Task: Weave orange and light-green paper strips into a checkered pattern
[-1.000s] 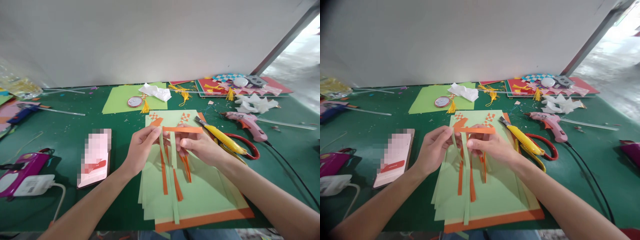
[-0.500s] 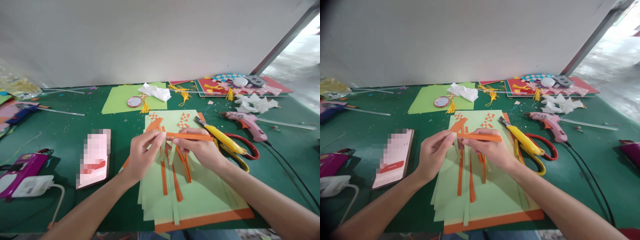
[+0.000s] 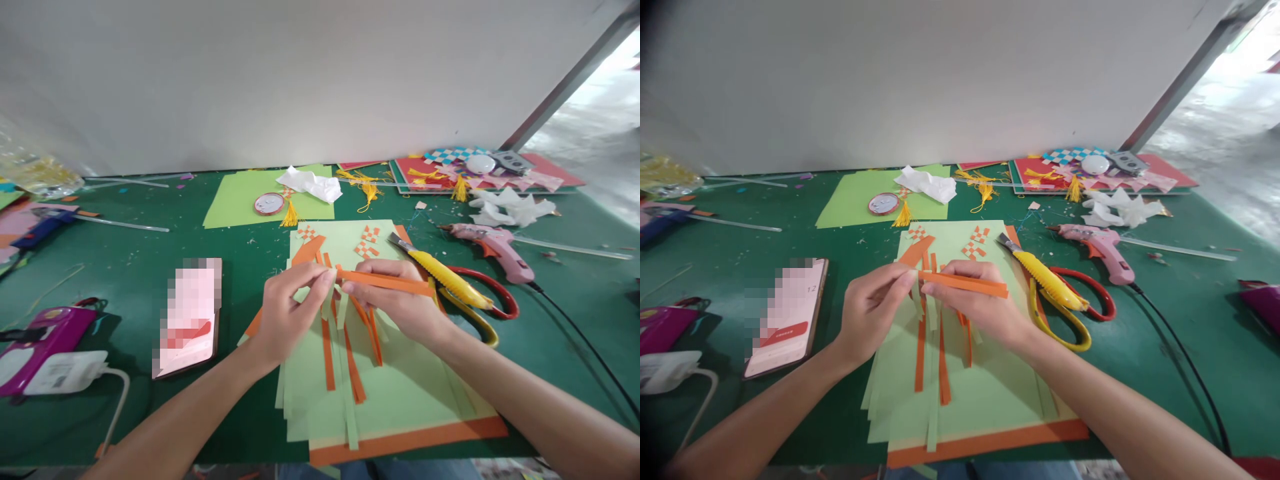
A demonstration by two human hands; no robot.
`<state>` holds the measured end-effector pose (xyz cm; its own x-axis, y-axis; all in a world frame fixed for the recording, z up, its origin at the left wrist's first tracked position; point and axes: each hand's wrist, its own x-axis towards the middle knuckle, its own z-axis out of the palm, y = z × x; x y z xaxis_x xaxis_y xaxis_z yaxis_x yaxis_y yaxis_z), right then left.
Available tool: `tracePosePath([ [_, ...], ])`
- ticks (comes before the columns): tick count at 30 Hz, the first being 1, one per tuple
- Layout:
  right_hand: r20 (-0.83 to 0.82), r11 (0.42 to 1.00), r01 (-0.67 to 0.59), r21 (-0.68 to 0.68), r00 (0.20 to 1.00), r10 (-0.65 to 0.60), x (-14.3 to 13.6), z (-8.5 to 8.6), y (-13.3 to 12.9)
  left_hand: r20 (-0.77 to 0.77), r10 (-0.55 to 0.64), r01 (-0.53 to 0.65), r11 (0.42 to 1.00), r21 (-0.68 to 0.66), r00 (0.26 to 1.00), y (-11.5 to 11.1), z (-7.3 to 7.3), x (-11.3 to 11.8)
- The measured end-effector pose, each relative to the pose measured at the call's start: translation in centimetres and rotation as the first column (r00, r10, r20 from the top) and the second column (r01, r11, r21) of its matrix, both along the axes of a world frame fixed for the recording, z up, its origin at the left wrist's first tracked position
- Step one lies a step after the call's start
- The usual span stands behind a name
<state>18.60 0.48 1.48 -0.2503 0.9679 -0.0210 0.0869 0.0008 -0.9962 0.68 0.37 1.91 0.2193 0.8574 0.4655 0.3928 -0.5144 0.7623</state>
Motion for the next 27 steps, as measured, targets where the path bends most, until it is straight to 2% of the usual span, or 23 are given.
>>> tracePosePath([
  [9, 0.102, 0.998, 0.017, 0.062, 0.995, -0.023, -0.3, 0.31, -0.06, 0.041, -0.052, 0.05, 0.998, 0.032, 0.998, -0.11, -0.25, -0.12],
  [27, 0.06, 0.998, 0.006, 0.069, 0.998, -0.01, -0.32, 0.26, -0.01, 0.061, -0.058, 0.06, 0.998, -0.036, 0.996, -0.06, -0.42, -0.02],
])
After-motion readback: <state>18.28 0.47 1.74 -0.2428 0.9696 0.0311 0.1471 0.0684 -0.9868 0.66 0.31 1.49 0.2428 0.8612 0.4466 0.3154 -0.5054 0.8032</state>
